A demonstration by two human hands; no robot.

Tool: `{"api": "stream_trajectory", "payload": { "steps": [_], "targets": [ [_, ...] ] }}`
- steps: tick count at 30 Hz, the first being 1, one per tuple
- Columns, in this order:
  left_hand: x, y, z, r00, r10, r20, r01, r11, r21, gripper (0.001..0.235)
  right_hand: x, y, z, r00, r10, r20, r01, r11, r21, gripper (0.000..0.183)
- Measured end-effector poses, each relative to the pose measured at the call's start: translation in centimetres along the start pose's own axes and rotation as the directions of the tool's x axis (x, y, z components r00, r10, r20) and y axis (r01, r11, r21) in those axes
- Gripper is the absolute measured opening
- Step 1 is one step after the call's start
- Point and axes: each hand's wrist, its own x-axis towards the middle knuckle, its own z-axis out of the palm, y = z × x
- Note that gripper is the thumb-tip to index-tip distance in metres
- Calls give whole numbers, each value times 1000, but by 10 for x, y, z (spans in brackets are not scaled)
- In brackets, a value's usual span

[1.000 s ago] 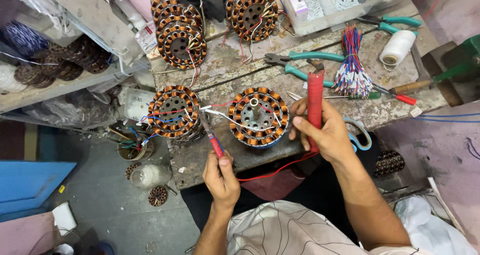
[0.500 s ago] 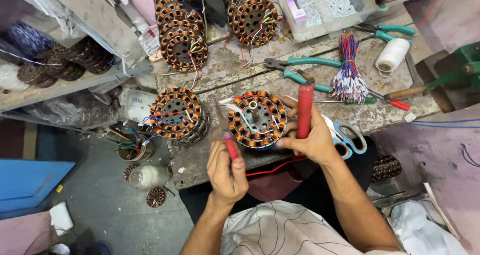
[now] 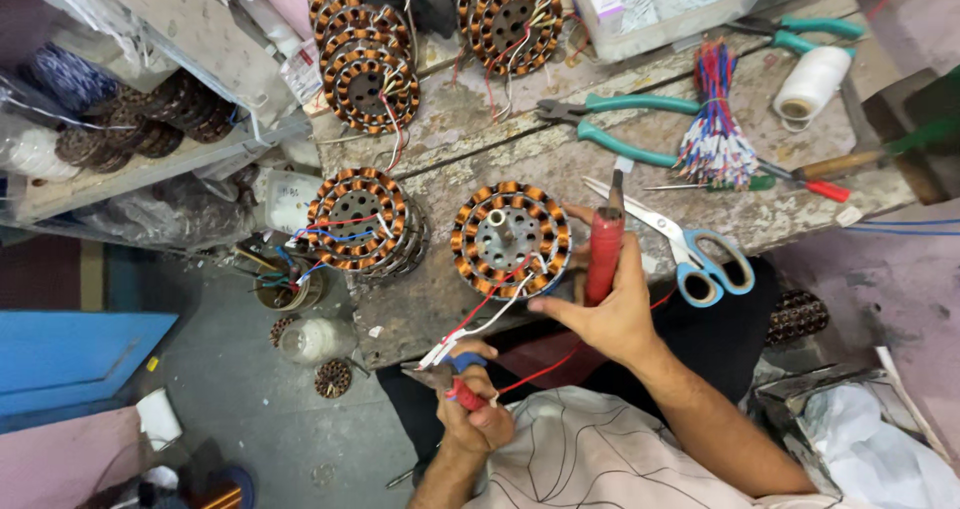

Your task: The person prepares a stator by trimming wires with scissors, tying knots, and soldering connections with a soldering iron.

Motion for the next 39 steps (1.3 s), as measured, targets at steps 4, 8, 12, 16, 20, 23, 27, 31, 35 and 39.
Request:
{"api": "stream_trajectory", "payload": {
  "steps": [4, 8, 12, 16, 20, 23, 27, 31, 35, 39],
  "targets": [
    [-23, -5, -4, 999, 4, -40, -5, 1000, -28, 44, 9, 2, -13, 971, 231, 68, -230, 973, -23, 125],
    [-20, -2, -5, 993, -97, -66, 94, 995, -46, 50, 20, 6, -12, 990, 90, 109, -101, 990, 102, 106],
    [-5, 4, -5, 978, -192, -77, 183, 977, -108, 47, -2, 4, 20, 996, 76, -56, -73, 995, 64, 105],
    [14, -4, -10, 965, -239, -110, 227, 968, -107, 46, -26, 10, 61, 964, -30, -266, 9, 997, -79, 118],
    [27, -13, -18, 958, -230, -172, 219, 972, -81, 42, -43, 13, 47, 973, -76, -216, 56, 994, -97, 88],
    [23, -10, -20, 956, -239, -169, 232, 971, -64, 39, -45, 0, 20, 979, -39, -198, 29, 998, -52, 64],
    [13, 0, -17, 957, -253, -144, 249, 967, -46, 37, -30, -42, -31, 993, 115, -33, -108, 981, 163, 41],
    [12, 2, -8, 956, -255, -147, 249, 967, -57, 36, -8, -54, -54, 964, 202, 172, -189, 978, -88, 42],
    [15, 6, -5, 950, -268, -161, 264, 963, -44, 37, 10, -60, -62, 913, 329, 242, -246, 916, -318, 42],
    [17, 7, -5, 951, -259, -170, 256, 966, -39, 38, 19, -70, -59, 883, 386, 268, -249, 868, -430, 39]
  ]
}}
